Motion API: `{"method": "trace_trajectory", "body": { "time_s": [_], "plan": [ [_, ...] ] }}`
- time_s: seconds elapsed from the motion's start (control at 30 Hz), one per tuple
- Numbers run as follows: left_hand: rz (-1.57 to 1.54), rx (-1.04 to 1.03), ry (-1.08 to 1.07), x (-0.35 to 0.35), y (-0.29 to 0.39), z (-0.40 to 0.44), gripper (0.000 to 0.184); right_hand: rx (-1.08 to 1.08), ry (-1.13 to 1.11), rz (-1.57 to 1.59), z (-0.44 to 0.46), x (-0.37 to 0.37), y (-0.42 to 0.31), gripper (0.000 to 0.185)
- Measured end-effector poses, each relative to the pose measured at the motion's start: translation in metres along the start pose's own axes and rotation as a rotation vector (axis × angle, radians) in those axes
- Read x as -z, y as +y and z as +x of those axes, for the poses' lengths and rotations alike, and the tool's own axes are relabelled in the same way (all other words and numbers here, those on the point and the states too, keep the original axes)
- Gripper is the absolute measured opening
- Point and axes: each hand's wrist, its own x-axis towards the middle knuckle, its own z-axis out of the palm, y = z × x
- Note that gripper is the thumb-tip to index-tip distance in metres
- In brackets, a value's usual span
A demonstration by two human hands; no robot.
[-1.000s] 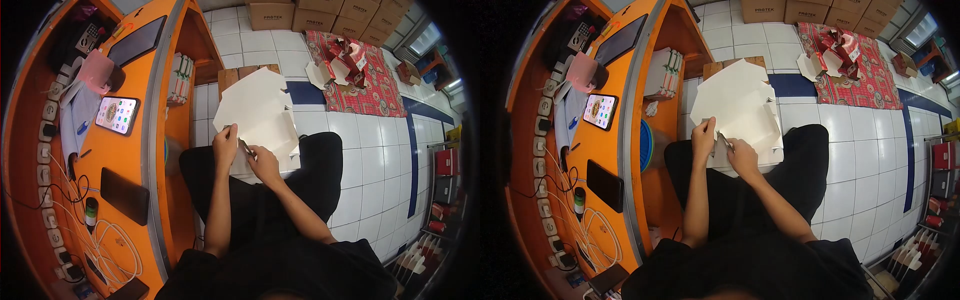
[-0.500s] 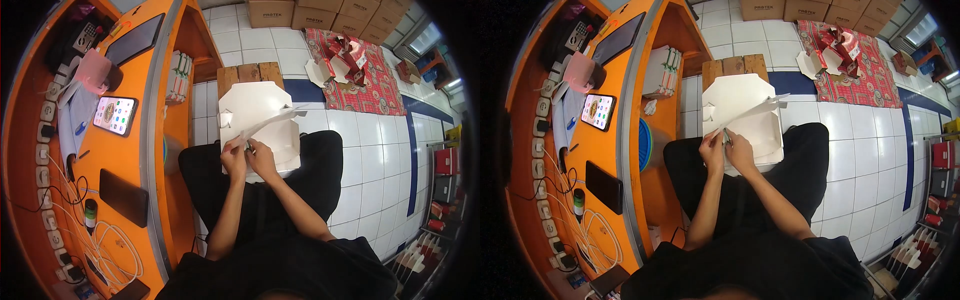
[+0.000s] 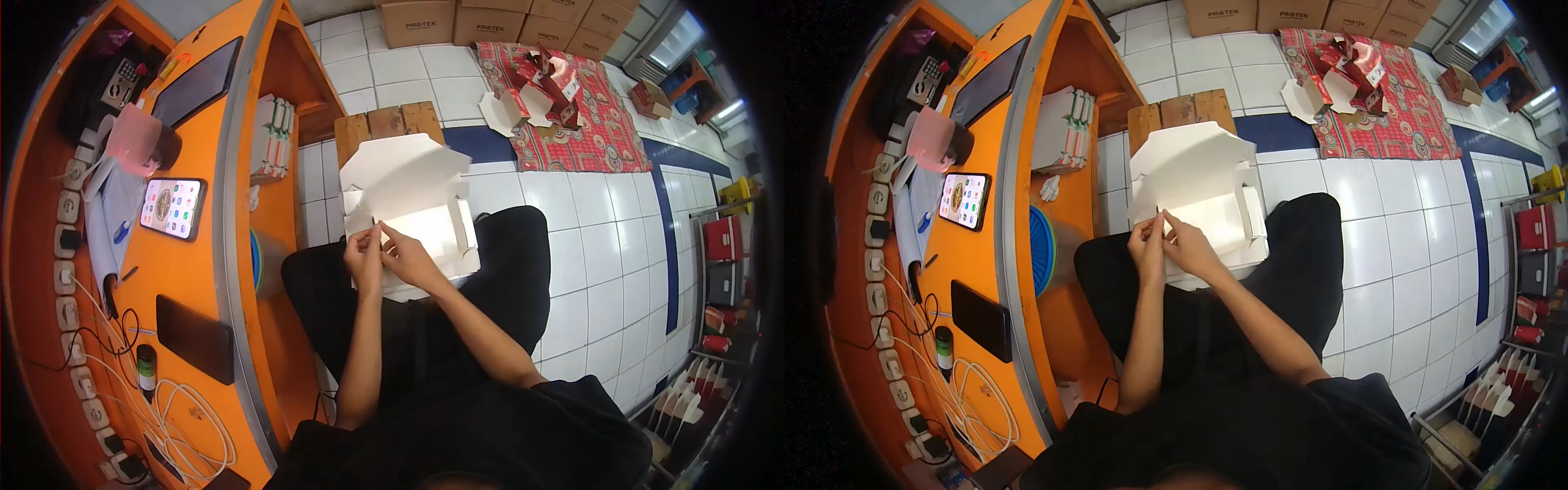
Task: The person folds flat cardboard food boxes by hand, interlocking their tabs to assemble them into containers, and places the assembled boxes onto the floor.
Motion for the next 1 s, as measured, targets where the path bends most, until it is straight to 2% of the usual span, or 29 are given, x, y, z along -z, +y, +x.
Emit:
{"method": "trace_trajectory", "body": {
  "time_s": [0.03,0.07,0.1,0.17,0.2,0.23,0.27,0.3,0.33,0.4,0.47,0.5,0.53,0.57,0.67,0.73,0.87,0.93,1.0],
  "plan": [
    [0.046,0.047,0.009,0.005,-0.002,0.007,0.032,-0.067,-0.085,0.122,-0.001,0.009,-0.005,0.057],
    [0.102,0.073,-0.020,0.010,-0.004,0.016,0.036,0.006,0.007,0.061,0.001,0.020,-0.001,0.065],
    [0.098,0.071,-0.020,0.012,0.001,0.021,0.036,0.035,0.143,0.037,0.003,0.039,-0.003,0.058],
    [0.332,-0.004,-0.021,0.012,0.017,0.018,0.038,0.018,0.494,-0.170,0.018,0.086,0.008,0.041],
    [0.420,-0.022,0.019,0.008,0.039,0.008,0.029,-0.083,0.628,-0.217,0.019,0.106,0.001,0.037],
    [0.412,-0.024,0.019,0.006,0.043,0.004,0.029,-0.036,0.732,-0.447,0.033,0.118,0.033,0.038],
    [0.568,-0.181,0.053,0.006,0.044,0.000,0.026,0.007,0.672,-0.550,0.046,0.127,0.076,0.040],
    [0.724,-0.341,0.087,0.004,0.046,-0.002,0.023,0.048,0.612,-0.651,0.051,0.133,0.077,0.041],
    [0.723,-0.345,0.084,0.000,0.048,-0.002,0.023,0.047,0.617,-0.651,0.053,0.137,0.079,0.041],
    [0.691,-0.666,-0.036,-0.009,0.045,-0.010,0.023,-0.174,0.349,-0.246,0.046,0.137,0.072,0.038],
    [0.651,-0.474,-0.253,-0.031,0.055,-0.025,0.027,-0.192,0.378,-0.208,0.034,0.129,0.048,0.036],
    [0.544,-0.319,-0.382,-0.043,0.048,-0.028,0.037,-0.194,0.420,-0.172,0.031,0.124,0.040,0.034],
    [0.614,-0.124,-0.498,-0.054,0.056,-0.035,0.047,-0.190,0.420,-0.170,0.032,0.121,0.039,0.034],
    [0.658,-0.089,-0.577,-0.064,0.055,-0.036,0.052,-0.183,0.418,-0.168,0.030,0.118,0.038,0.033],
    [0.667,-0.097,-0.618,-0.082,0.033,-0.031,0.048,-0.174,0.413,-0.189,0.024,0.115,0.035,0.031],
    [0.510,-0.006,-0.556,-0.086,0.022,-0.023,0.034,-0.215,0.410,-0.170,0.024,0.113,0.035,0.027],
    [0.394,0.136,-0.563,-0.083,0.017,-0.020,0.027,-0.292,0.360,-0.057,0.022,0.107,0.027,0.024],
    [0.108,0.239,-0.483,-0.085,0.009,-0.019,0.027,-0.163,0.343,-0.197,0.018,0.103,0.028,0.023],
    [0.127,0.244,-0.481,-0.082,0.005,-0.016,0.027,-0.164,0.293,-0.228,0.010,0.099,0.030,0.023]
  ]
}}
